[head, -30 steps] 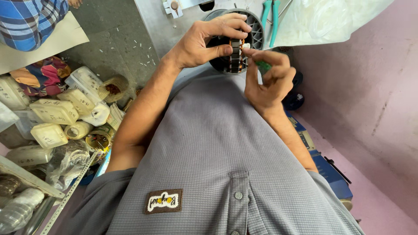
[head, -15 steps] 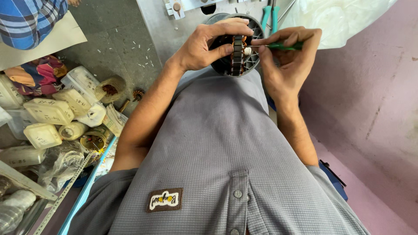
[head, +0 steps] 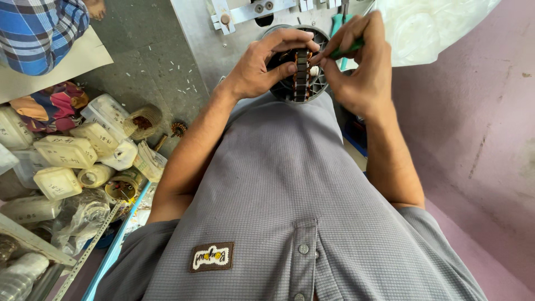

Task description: The person works on a copper-wound fan stator using a screwdriver, manipulating the wires and central components by hand over a metal work surface.

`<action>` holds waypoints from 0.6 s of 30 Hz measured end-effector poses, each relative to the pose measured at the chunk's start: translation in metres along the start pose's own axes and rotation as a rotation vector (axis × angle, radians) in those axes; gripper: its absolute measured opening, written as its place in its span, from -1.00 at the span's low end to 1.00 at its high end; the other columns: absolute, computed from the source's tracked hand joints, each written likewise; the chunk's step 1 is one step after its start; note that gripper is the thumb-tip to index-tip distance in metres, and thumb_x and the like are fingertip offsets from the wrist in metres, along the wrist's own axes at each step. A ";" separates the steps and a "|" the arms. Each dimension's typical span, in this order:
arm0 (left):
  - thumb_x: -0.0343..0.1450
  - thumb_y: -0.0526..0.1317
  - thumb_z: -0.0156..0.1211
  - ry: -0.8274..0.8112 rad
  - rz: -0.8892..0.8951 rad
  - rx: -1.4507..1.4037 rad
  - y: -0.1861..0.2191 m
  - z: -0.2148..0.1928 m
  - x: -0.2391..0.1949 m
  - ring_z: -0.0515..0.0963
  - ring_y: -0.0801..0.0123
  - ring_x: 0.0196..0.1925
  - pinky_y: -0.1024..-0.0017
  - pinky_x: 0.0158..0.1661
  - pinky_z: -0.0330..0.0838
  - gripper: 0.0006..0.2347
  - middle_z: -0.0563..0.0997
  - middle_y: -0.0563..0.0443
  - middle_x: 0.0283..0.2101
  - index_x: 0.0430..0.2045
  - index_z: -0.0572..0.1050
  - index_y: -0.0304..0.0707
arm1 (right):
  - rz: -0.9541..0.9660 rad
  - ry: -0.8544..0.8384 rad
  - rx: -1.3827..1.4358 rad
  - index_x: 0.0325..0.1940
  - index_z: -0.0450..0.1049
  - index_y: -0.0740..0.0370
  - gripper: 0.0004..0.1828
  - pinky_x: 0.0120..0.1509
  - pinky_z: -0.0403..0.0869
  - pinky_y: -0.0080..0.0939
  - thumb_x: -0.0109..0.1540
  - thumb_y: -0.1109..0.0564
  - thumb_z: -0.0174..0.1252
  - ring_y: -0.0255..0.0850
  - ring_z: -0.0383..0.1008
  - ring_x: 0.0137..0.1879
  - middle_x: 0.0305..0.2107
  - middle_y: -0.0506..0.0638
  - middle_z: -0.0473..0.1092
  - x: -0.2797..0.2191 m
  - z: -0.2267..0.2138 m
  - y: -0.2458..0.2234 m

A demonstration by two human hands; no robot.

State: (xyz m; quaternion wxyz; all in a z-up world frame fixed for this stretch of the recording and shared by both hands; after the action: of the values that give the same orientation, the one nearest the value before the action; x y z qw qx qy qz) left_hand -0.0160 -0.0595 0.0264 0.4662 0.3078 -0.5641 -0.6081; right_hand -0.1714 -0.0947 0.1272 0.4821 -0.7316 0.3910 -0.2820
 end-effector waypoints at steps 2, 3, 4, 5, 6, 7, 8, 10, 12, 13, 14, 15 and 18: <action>0.56 -0.15 0.27 0.000 0.014 0.048 0.002 -0.002 0.001 0.56 0.18 0.40 0.19 0.44 0.44 -0.59 0.61 0.00 0.22 0.28 0.34 -0.23 | -0.076 0.021 -0.202 -0.08 0.07 0.31 -0.56 0.06 0.64 -0.23 0.32 0.60 0.17 -0.13 0.61 -0.03 -0.15 0.14 0.35 -0.010 0.008 -0.016; 0.56 -0.15 0.28 0.002 0.019 0.019 0.002 -0.002 0.001 0.55 0.17 0.41 0.19 0.45 0.44 -0.60 0.60 -0.01 0.23 0.27 0.35 -0.22 | -0.118 0.021 -0.331 -0.09 0.10 0.31 -0.57 -0.03 0.59 -0.21 0.28 0.59 0.18 -0.12 0.60 -0.08 -0.15 0.15 0.38 -0.016 0.014 -0.022; 0.57 -0.16 0.28 0.004 0.025 -0.010 0.002 -0.002 0.002 0.54 0.17 0.42 0.18 0.47 0.44 -0.61 0.58 -0.01 0.24 0.27 0.36 -0.21 | -0.160 0.022 -0.458 -0.10 0.13 0.31 -0.58 -0.12 0.55 -0.18 0.24 0.59 0.19 -0.10 0.59 -0.12 -0.15 0.16 0.41 -0.019 0.017 -0.025; 0.58 -0.16 0.28 0.006 0.028 -0.037 0.000 -0.002 0.002 0.54 0.17 0.43 0.17 0.49 0.43 -0.62 0.57 -0.01 0.25 0.27 0.36 -0.21 | -0.181 0.073 -0.359 -0.07 0.11 0.31 -0.59 -0.05 0.60 -0.19 0.29 0.59 0.15 -0.08 0.60 -0.07 -0.13 0.18 0.39 -0.021 0.013 -0.026; 0.58 -0.18 0.27 -0.003 0.026 -0.035 -0.002 0.000 0.002 0.53 0.17 0.43 0.17 0.49 0.43 -0.62 0.57 -0.01 0.26 0.27 0.36 -0.21 | -0.203 0.123 -0.260 -0.05 0.09 0.30 -0.61 0.03 0.66 -0.20 0.34 0.60 0.11 -0.06 0.61 -0.03 -0.11 0.20 0.36 -0.024 0.007 -0.027; 0.58 -0.20 0.26 -0.006 0.024 -0.030 -0.004 0.000 0.001 0.53 0.17 0.43 0.17 0.49 0.43 -0.63 0.58 -0.01 0.26 0.28 0.36 -0.21 | -0.229 0.169 -0.155 -0.03 0.07 0.30 -0.62 0.10 0.71 -0.20 0.38 0.60 0.06 -0.03 0.63 0.02 -0.09 0.21 0.34 -0.027 0.000 -0.026; 0.58 -0.22 0.25 -0.010 0.022 -0.024 -0.005 0.000 0.001 0.53 0.17 0.43 0.17 0.48 0.42 -0.63 0.58 0.00 0.27 0.28 0.35 -0.22 | -0.208 0.260 -0.064 0.01 0.04 0.30 -0.65 0.14 0.72 -0.17 0.43 0.54 0.06 -0.05 0.60 0.06 -0.07 0.22 0.32 -0.030 -0.014 -0.022; 0.59 -0.27 0.21 0.003 0.040 -0.029 -0.007 -0.002 0.000 0.52 0.16 0.44 0.17 0.50 0.41 -0.65 0.56 -0.04 0.30 0.28 0.36 -0.24 | -0.096 0.416 -0.023 0.08 0.08 0.34 -0.77 0.06 0.71 -0.18 0.49 0.42 0.00 -0.17 0.56 -0.06 -0.12 0.17 0.32 -0.038 -0.046 -0.005; 0.60 -0.30 0.15 0.009 0.060 -0.092 -0.009 -0.002 0.000 0.47 0.16 0.46 0.17 0.52 0.35 -0.65 0.52 -0.08 0.35 0.31 0.35 -0.27 | 0.138 0.453 -0.229 0.08 0.24 0.38 -0.93 -0.18 0.59 -0.27 0.51 0.34 -0.05 -0.26 0.52 -0.29 -0.29 0.12 0.37 -0.046 -0.078 0.028; 0.61 -0.31 0.11 0.010 0.072 -0.154 -0.009 -0.003 0.001 0.42 0.16 0.48 0.18 0.53 0.30 -0.64 0.48 -0.11 0.39 0.33 0.34 -0.28 | 0.276 0.421 -0.380 0.05 0.34 0.38 -0.93 -0.30 0.48 -0.29 0.52 0.32 -0.06 -0.25 0.50 -0.38 -0.39 0.12 0.40 -0.052 -0.090 0.050; 0.61 -0.31 0.07 0.010 0.082 -0.216 -0.008 -0.004 0.002 0.37 0.16 0.50 0.18 0.55 0.24 -0.64 0.45 -0.13 0.43 0.36 0.32 -0.29 | 0.416 0.383 -0.527 0.02 0.43 0.38 -0.85 -0.43 0.37 -0.31 0.53 0.30 -0.07 -0.24 0.48 -0.46 -0.48 0.12 0.43 -0.060 -0.106 0.075; 0.63 -0.30 0.05 0.024 0.062 -0.224 -0.010 -0.005 0.002 0.33 0.14 0.52 0.19 0.56 0.21 -0.63 0.40 -0.16 0.46 0.38 0.29 -0.30 | 0.428 0.287 -0.771 -0.01 0.51 0.34 -0.83 -0.44 0.35 -0.28 0.51 0.32 -0.02 -0.22 0.46 -0.46 -0.47 0.10 0.46 -0.059 -0.115 0.099; 0.67 -0.26 0.01 0.074 0.011 -0.263 -0.012 -0.008 0.001 0.27 0.09 0.58 0.17 0.58 0.16 -0.62 0.30 -0.22 0.51 0.41 0.21 -0.31 | 0.207 0.226 -1.008 -0.15 0.64 0.28 -0.79 -0.36 0.45 -0.17 0.36 0.36 0.07 -0.09 0.48 -0.36 -0.32 0.15 0.48 -0.042 -0.094 0.102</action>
State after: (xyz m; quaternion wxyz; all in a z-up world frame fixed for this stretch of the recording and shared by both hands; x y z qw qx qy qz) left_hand -0.0114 -0.0644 0.0135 0.5262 0.2633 -0.4635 -0.6625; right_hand -0.2990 -0.1282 0.0662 0.0507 -0.7952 0.5979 -0.0869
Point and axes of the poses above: each hand's wrist, its own x-axis towards the middle knuckle, its own z-axis out of the palm, y = z × x, the point moved 7 cm from there along x, towards the middle knuckle
